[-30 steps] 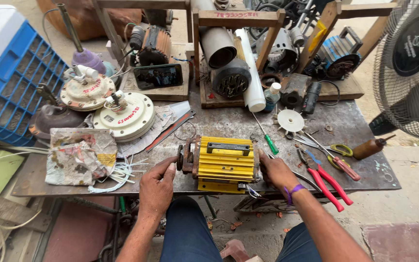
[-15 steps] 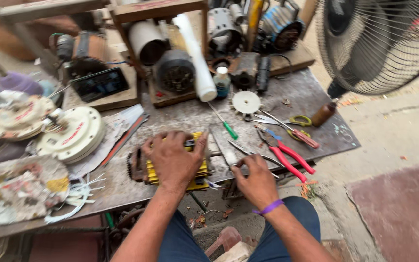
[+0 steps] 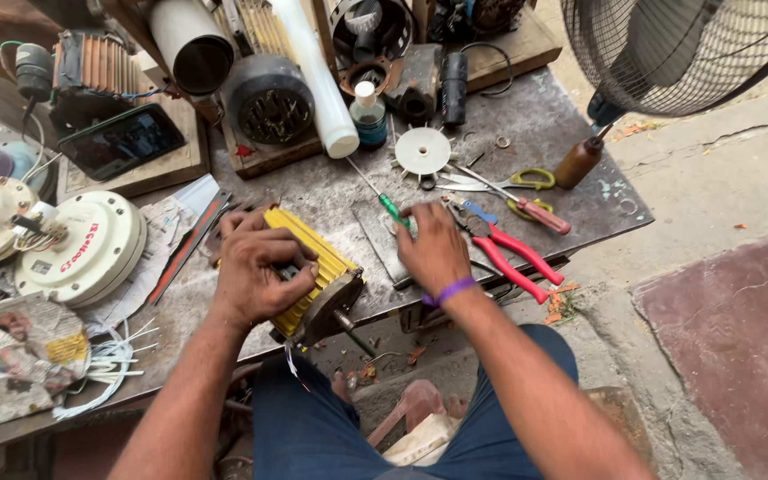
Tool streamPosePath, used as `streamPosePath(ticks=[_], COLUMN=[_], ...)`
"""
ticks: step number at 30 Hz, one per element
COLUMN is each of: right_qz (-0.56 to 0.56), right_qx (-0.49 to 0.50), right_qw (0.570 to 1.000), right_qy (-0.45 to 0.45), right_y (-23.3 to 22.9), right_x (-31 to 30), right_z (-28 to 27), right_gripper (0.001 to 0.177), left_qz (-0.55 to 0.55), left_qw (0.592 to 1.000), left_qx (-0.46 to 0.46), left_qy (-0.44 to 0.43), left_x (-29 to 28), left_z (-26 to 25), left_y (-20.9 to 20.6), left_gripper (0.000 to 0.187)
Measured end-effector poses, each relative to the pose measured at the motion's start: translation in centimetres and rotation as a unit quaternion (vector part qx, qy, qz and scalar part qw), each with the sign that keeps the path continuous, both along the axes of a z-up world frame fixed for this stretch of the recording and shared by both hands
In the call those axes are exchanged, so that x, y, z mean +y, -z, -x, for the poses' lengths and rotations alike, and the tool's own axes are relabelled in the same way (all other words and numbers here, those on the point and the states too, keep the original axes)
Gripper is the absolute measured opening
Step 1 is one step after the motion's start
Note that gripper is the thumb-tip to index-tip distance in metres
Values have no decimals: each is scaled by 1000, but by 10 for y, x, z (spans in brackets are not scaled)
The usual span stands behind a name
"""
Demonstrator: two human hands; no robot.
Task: The person is repairing a yellow electric motor on a cluttered workbench. They use a screwdriver to adjust internal components, a metal bar to strike the motor casing, and pliers to manipulate wires and parts. The person also retrieves a tool from a bag on the floor.
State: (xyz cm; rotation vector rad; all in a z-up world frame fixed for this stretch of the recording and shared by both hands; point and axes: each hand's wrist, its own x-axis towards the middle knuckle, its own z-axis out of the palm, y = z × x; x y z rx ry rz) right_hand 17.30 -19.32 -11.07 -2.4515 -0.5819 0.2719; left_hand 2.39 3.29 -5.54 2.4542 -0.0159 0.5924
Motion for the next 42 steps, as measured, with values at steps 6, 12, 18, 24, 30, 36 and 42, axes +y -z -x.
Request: streamPosePath(ticks=[6,12,18,24,30,36,42], right_qz=[-22,-234,-219,-163,-179,-160,-165], right_qx=[-71,76,140,82,83,92,26], right_qw=[996,963,960,983,980,983,986], right_qy=[-58,108,104,8,-22,-7,-19], right_y=[25,5,-32,-37,-33,-27,-25], right_x=[37,-42,-120,-119,-106,-98,-99], right_z=[-46,17,161,199,204,205,208], right_gripper=[48,34,29,29,32,32,31], left_qz=[-16,-203,-372,-393,-392,-388,-396], left_qw=[999,978,926,917,919,921,917], left_qx=[25,-26,43,50,15,-21,-34], left_qy=[21,39,53,49,23,18,15], left_x=[2,-33,-55,-49,-53,-54,-51], left_z=[14,59,67,59,64,62,61], left_y=[-13,-11,-10,12,23,32,42], left_gripper=[15,19,47,36,35,34,25])
